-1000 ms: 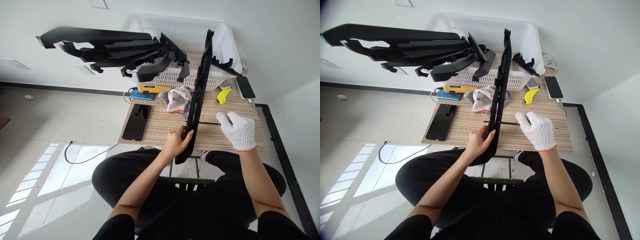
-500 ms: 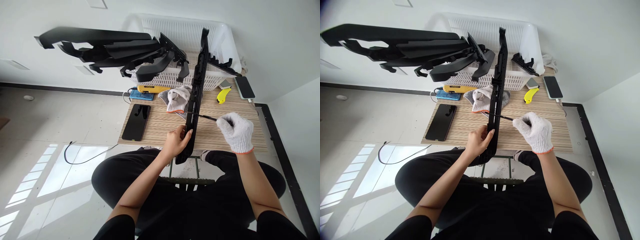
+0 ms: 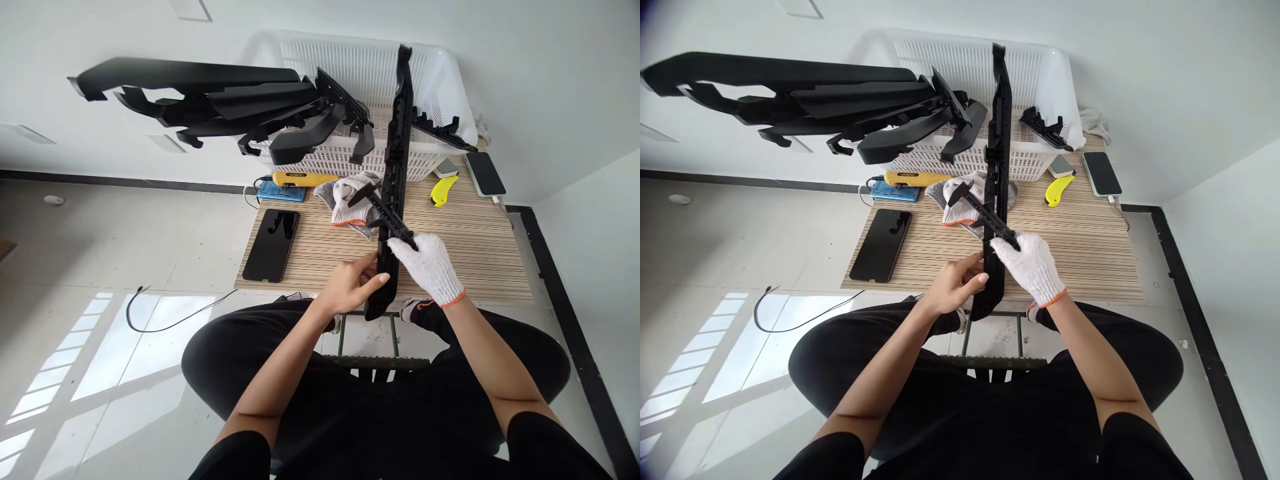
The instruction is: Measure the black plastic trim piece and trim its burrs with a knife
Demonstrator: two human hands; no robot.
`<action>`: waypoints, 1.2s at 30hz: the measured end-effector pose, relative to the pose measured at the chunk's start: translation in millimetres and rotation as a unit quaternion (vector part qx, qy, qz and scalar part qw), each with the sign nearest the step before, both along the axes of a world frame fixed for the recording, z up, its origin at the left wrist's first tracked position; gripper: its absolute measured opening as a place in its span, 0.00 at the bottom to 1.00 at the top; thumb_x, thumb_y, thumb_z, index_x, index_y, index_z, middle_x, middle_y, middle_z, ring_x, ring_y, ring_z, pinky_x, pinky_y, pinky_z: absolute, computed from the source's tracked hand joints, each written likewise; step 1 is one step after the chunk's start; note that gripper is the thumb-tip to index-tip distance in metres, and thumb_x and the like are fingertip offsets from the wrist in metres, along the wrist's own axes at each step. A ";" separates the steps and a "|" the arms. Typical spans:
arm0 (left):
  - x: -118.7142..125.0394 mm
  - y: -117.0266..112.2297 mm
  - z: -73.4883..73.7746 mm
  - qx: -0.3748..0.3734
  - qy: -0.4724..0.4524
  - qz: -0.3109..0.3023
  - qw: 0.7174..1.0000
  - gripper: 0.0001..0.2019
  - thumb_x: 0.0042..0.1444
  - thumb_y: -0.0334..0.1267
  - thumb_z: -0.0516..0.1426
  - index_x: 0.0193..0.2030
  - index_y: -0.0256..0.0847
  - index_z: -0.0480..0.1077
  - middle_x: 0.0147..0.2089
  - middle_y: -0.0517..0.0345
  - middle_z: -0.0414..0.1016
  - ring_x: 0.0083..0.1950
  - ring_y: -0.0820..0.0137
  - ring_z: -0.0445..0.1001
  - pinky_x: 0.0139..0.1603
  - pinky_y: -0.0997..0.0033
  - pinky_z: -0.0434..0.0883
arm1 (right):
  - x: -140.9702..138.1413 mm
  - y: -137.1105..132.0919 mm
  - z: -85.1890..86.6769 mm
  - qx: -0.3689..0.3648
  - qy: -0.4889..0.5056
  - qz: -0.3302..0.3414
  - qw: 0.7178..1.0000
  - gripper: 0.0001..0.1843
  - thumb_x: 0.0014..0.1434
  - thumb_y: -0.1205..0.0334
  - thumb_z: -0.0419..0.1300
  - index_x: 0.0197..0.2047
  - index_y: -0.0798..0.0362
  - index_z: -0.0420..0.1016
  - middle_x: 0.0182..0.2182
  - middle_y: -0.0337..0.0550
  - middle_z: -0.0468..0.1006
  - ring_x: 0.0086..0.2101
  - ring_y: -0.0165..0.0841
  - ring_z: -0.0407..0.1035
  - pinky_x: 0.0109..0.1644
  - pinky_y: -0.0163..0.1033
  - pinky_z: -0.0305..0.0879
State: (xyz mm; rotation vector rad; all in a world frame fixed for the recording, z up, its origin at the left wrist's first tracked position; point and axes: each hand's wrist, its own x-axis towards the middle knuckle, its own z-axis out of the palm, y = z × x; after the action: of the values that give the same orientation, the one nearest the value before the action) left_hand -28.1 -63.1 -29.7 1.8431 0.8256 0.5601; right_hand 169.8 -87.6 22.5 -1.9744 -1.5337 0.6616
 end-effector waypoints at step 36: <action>5.9 -18.9 -22.1 0.244 0.050 0.056 0.967 0.19 0.56 0.50 0.68 0.50 0.44 0.75 0.42 0.56 0.83 0.31 0.70 0.78 0.33 0.71 0.75 | 74.2 -28.5 37.8 -0.027 -0.450 0.091 0.888 0.23 0.65 0.44 0.51 0.30 0.52 0.73 0.18 0.48 0.69 0.22 0.38 0.64 0.28 0.43 0.41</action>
State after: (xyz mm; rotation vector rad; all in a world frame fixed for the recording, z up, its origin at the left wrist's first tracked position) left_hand -22.1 -82.0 -51.8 2.2985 0.9205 0.8007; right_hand 244.0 -116.1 60.3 -2.3384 -2.2479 -0.2337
